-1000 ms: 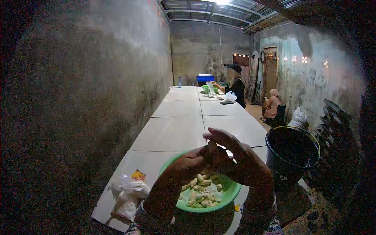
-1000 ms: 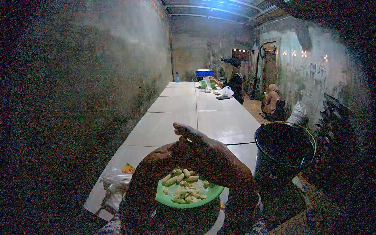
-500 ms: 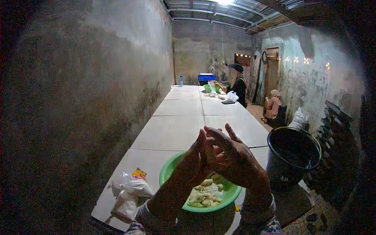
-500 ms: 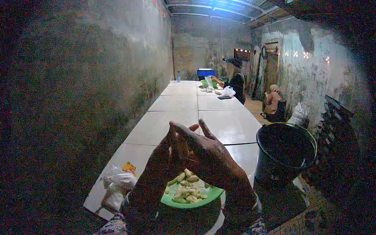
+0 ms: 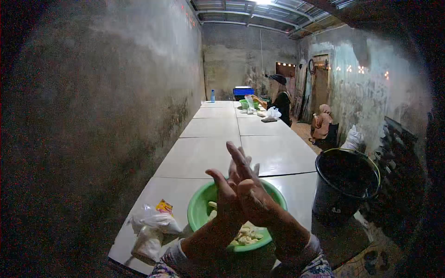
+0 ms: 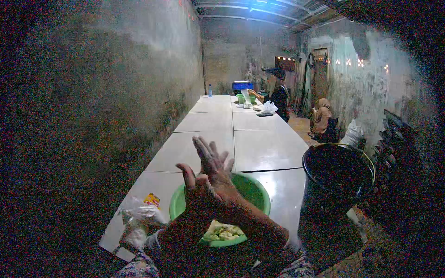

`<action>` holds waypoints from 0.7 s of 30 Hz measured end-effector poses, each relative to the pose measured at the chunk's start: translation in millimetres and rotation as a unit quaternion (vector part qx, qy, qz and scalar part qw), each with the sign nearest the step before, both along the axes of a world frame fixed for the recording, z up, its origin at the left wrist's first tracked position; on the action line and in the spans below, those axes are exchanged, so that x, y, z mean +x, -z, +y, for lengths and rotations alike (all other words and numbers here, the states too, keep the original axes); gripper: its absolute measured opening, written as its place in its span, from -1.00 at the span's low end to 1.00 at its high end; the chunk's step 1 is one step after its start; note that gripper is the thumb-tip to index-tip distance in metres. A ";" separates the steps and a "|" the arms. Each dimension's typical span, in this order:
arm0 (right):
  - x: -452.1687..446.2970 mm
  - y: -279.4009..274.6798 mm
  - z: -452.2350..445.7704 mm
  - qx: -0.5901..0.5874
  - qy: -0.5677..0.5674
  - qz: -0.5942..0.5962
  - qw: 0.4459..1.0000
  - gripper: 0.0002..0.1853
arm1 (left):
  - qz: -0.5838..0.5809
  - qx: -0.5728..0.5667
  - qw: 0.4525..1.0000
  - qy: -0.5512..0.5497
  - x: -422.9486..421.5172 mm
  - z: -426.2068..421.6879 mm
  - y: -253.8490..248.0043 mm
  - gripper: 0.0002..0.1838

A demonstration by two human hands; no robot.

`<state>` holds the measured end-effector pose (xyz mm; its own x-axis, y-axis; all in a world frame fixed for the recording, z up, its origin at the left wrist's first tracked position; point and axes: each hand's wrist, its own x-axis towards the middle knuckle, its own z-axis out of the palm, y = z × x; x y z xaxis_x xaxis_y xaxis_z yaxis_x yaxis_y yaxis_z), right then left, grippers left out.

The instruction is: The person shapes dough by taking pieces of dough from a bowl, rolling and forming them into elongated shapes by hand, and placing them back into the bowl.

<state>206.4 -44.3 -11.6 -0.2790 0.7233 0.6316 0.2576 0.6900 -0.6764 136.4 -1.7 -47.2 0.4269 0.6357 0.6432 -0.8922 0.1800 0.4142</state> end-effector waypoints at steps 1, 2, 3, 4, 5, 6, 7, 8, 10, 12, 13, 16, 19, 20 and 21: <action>-3.8 7.5 2.7 -0.037 -0.041 0.046 0.997 0.12 | 0.024 -0.001 0.996 -0.089 -0.2 -0.9 -1.0 0.06; -5.3 9.7 3.3 -0.038 -0.041 0.049 0.997 0.12 | 0.047 -0.001 0.983 -0.177 -0.9 -3.2 -2.0 0.09; -6.8 8.1 2.1 -0.002 -0.003 0.053 0.999 0.11 | 0.064 0.005 0.980 -0.188 2.1 -10.2 -4.0 0.13; -7.2 4.9 0.5 0.035 0.036 0.056 0.997 0.11 | 0.080 0.011 0.977 -0.198 4.7 -20.9 -8.3 0.19; -6.3 -2.8 -0.1 0.036 -0.060 0.158 0.985 0.12 | 0.068 0.007 0.988 -0.140 0.5 -33.3 -11.5 0.22; 0.2 -7.3 -2.3 0.044 -0.013 0.109 0.993 0.15 | 0.056 0.003 0.995 -0.083 -5.2 -42.9 -14.2 0.24; 3.5 -9.2 -0.4 0.070 0.043 0.073 0.994 0.17 | 0.055 0.001 0.995 -0.083 -11.4 -45.4 -16.4 0.24; 2.6 -13.0 0.4 0.096 0.097 0.036 0.990 0.20 | 0.045 -0.030 0.998 -0.027 -18.3 -46.0 -18.3 0.25; -1.0 -13.8 -14.4 0.084 0.116 -0.067 0.987 0.23 | 0.046 -0.040 0.998 -0.031 -17.2 -41.7 -23.1 0.22; -6.0 -10.6 -15.1 0.049 0.086 0.005 0.995 0.23 | -0.304 -0.002 0.915 0.265 -3.8 -11.3 -8.0 0.24; -8.8 -8.0 -15.5 0.031 0.071 0.042 0.996 0.24 | -0.303 -0.003 0.916 0.264 -3.5 -11.3 -2.5 0.24; -16.6 1.9 9.7 -0.009 -0.152 0.335 0.930 0.17 | 0.065 0.015 0.994 -0.092 -2.4 -35.1 -12.9 0.22; 16.9 2.6 17.9 0.056 0.097 0.177 0.978 0.04 | -0.265 -0.007 0.898 0.352 9.2 -19.8 9.9 0.20; 10.6 3.5 18.1 0.056 0.097 0.174 0.978 0.04 | -0.116 -0.035 0.975 0.186 8.8 -22.5 2.6 0.20; -1.8 5.7 18.0 0.065 0.108 0.151 0.980 0.03 | 0.042 -0.061 0.997 0.009 7.9 -23.1 -2.8 0.19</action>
